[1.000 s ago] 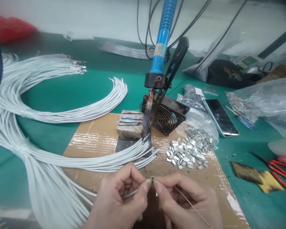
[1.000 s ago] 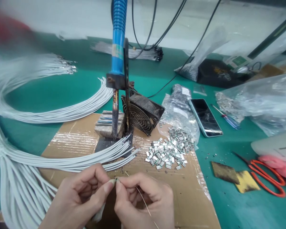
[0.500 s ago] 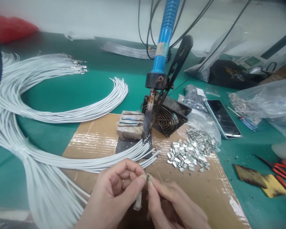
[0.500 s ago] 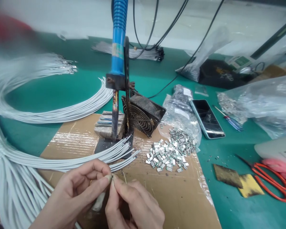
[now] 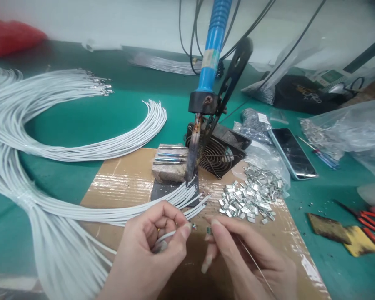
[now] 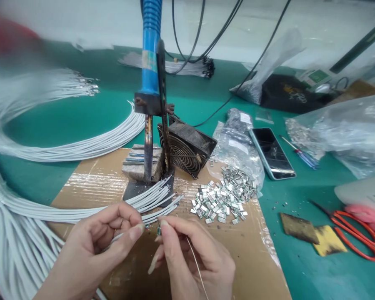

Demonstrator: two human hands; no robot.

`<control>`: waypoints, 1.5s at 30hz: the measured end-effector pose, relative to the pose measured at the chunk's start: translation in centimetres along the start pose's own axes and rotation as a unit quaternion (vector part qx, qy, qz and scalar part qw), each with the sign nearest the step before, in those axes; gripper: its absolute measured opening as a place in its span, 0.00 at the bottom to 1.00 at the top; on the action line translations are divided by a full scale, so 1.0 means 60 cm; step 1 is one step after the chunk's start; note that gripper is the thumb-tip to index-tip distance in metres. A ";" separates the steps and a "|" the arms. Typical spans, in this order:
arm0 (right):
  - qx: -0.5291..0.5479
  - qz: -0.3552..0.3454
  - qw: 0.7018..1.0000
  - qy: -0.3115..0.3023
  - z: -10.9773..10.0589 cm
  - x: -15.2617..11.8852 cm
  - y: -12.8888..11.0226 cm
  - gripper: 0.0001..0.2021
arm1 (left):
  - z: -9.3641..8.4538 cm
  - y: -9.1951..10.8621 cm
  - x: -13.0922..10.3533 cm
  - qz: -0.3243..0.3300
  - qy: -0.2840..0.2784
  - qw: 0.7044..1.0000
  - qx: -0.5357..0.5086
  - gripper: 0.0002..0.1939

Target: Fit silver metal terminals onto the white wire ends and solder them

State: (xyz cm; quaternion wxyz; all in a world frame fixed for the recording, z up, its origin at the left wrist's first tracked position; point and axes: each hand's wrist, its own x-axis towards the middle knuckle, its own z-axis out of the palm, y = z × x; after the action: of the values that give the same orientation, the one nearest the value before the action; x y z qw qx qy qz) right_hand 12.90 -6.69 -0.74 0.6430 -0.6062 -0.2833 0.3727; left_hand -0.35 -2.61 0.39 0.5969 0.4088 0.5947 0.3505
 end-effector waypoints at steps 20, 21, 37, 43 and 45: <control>-0.060 -0.006 0.994 -0.090 -0.007 0.024 0.014 0.06 | -0.007 0.000 0.009 0.047 -0.009 0.999 -0.027 0.09; -0.063 -0.010 0.994 -0.088 -0.008 0.024 0.015 0.06 | -0.007 -0.001 0.010 0.050 -0.012 0.998 -0.023 0.09; -0.048 0.028 0.995 -0.079 -0.005 0.015 0.016 0.07 | 0.016 0.014 -0.004 0.020 0.035 0.996 -0.077 0.10; -0.060 -0.007 0.994 -0.094 -0.006 0.017 0.018 0.08 | -0.002 -0.001 0.006 0.056 -0.008 0.997 -0.054 0.10; -0.077 -0.027 0.993 -0.088 -0.006 0.015 0.019 0.08 | -0.008 -0.005 0.011 0.076 -0.037 0.996 -0.029 0.09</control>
State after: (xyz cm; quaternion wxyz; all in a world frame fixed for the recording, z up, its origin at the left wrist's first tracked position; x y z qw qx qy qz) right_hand 13.56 -6.16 -2.00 0.5768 -0.6106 -0.3832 0.3841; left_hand -0.81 -2.13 -0.14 0.6016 0.4483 0.5289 0.3968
